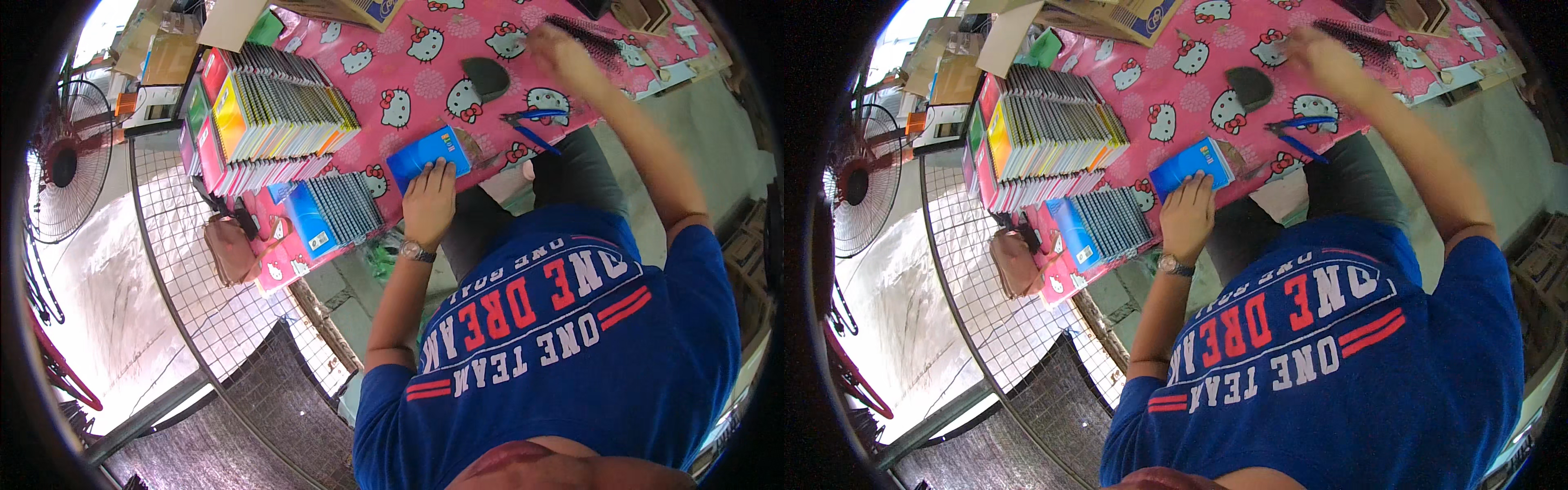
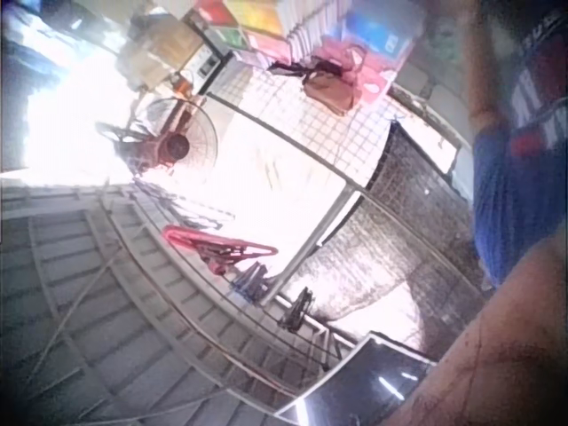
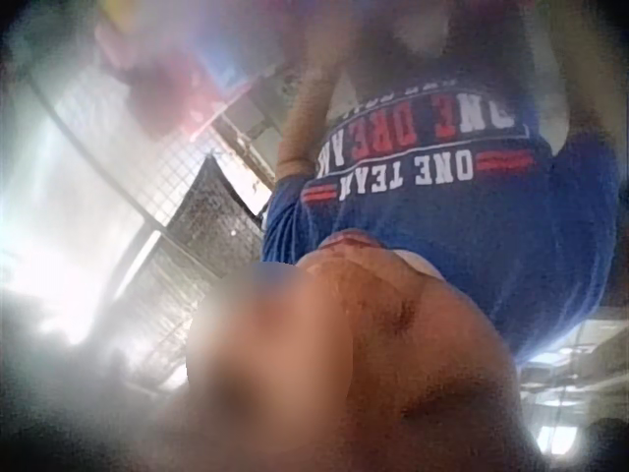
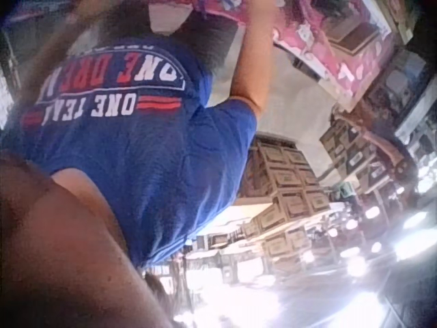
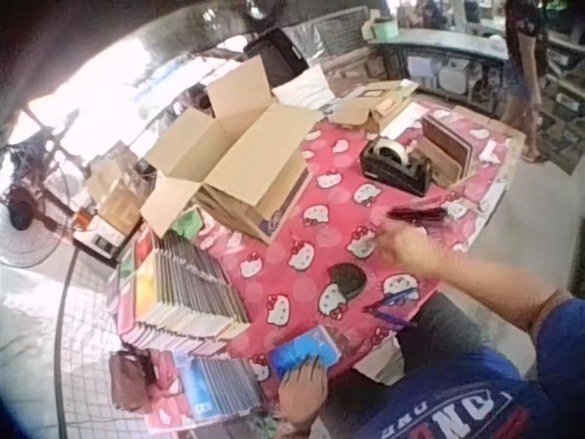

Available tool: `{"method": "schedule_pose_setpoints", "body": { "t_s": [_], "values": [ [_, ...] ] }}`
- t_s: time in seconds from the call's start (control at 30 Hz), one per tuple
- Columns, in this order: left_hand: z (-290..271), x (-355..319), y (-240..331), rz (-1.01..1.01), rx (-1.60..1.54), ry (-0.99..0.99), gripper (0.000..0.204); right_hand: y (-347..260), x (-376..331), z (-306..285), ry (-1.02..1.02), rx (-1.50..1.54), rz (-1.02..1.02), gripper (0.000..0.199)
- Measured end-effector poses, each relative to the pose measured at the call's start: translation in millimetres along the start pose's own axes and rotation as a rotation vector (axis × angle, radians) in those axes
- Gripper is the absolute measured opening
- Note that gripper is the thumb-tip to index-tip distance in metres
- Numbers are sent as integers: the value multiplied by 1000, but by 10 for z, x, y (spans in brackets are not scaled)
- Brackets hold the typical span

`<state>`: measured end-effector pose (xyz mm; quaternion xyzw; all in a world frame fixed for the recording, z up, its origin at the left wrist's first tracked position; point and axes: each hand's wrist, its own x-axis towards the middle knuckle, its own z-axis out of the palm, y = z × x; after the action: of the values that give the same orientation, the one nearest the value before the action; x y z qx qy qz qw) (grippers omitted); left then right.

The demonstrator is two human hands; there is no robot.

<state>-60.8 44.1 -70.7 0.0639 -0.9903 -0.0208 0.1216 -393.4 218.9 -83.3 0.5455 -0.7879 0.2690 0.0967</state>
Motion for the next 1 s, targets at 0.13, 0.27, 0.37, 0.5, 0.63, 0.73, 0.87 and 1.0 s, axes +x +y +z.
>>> {"method": "schedule_pose_setpoints", "body": {
  "t_s": [0.13,0.27,0.37,0.5,0.63,0.73,0.87,1.0],
  "values": [
    [-148,3,-83,64,-32,-20,27,-965,-34,52,-170,445,-50,43],
    [-162,35,-85,90,-17,-12,26,-1299,-19,188,-212,640,-34,39],
    [-229,46,-118,34,-141,-18,24,-1425,21,227,-195,715,-43,41],
    [-445,129,-214,38,-207,-42,22,-1537,-41,224,-225,770,39,33],
    [-605,289,-194,-67,-189,-10,23,-1630,48,143,-81,736,-85,26],
    [-492,341,-174,-84,-189,47,21,-1649,71,195,-62,768,-108,23],
    [-397,337,-145,-85,-157,103,16,-1662,87,179,-53,761,-13,22],
    [-363,392,-200,-72,-180,95,14,-1663,93,275,36,671,-77,21]
  ]
}}
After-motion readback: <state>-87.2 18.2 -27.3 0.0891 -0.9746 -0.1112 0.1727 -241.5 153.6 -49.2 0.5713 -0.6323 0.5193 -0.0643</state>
